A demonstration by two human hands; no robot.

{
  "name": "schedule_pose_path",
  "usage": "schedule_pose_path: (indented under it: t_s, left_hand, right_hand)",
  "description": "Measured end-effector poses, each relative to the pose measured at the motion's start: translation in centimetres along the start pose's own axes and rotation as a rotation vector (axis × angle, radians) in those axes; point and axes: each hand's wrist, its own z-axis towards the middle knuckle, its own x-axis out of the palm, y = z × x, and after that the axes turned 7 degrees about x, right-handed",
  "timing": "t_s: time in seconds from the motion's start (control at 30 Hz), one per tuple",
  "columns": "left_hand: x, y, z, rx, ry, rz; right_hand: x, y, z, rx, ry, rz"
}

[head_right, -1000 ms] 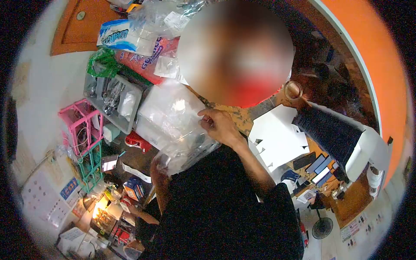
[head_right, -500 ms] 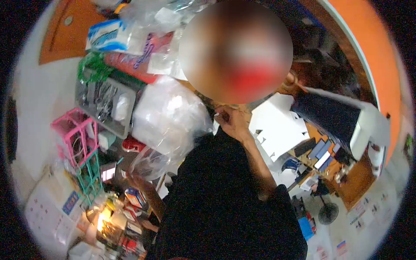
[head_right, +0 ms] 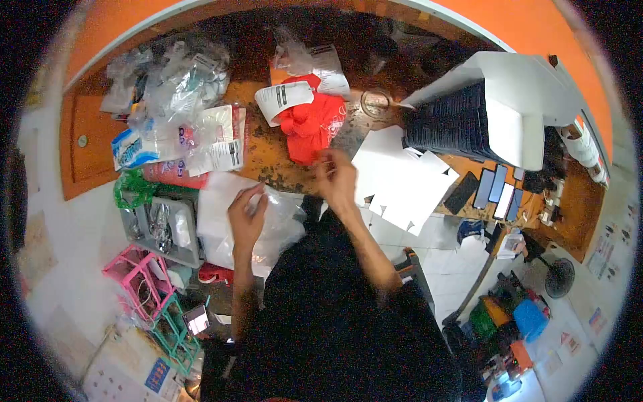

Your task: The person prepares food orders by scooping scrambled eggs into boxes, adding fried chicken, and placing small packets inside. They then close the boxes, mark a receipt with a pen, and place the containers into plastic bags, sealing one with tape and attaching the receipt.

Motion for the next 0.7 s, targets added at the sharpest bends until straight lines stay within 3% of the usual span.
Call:
schedule_pose_path:
  t_s: [0.03, 0.13, 0.2, 0.23, 0.3, 0.33, 0.4, 0.43, 0.5, 0.57, 0.63, 0.7]
  left_hand:
    - [1.1, -0.6, 1.6, -0.076, 0.029, -0.016]
    - [3.6, 2.7, 6.2, 0.04, -0.173, -0.112]
    - [3.3, 3.1, 10.5, 0.006, -0.254, -0.252]
    - [3.3, 3.3, 12.8, 0.007, -0.263, -0.246]
    - [3.5, 3.8, 16.4, -0.061, -0.265, -0.591]
    - [3.4, 3.8, 17.1, -0.065, -0.271, -0.591]
    - [3.4, 4.1, 18.2, -0.374, -0.082, -0.658]
    - [3.3, 4.5, 18.3, -0.375, -0.077, -0.66]
    - [3.6, 5.3, 17.0, -0.124, 0.126, -0.503]
    - [3.4, 3.0, 15.0, -0.117, 0.123, -0.588]
    - [3.8, 2.9, 13.1, -0.171, 0.128, -0.601]
    - [4.3, 2.3, 11.8, -0.218, 0.122, -0.599]
  right_hand:
    - [-1.1, 1.2, 0.1, -0.125, -0.141, -0.02]
    - [-2.6, 4.2, 1.6, -0.102, -0.203, -0.04]
    - [-2.1, 7.3, 2.9, -0.362, -0.286, -0.211]
    - [-1.4, 7.7, 3.5, -0.367, -0.279, -0.206]
    - [0.5, 8.5, 4.6, -0.336, -0.173, -0.407]
    - [1.8, 7.5, 5.5, -0.36, -0.2, -0.392]
    - [2.5, 5.2, 7.3, -0.308, -0.109, -0.394]
    - [2.4, 4.6, 8.2, -0.256, -0.028, -0.391]
    - [1.5, 3.0, 9.2, -0.305, -0.06, -0.227]
    - [-0.3, 0.9, 10.4, -0.249, 0.167, 0.008]
    - [-2.7, 2.4, 10.6, -0.077, 0.31, -0.007]
    - [-4.1, 2.5, 11.3, -0.065, 0.388, -0.027]
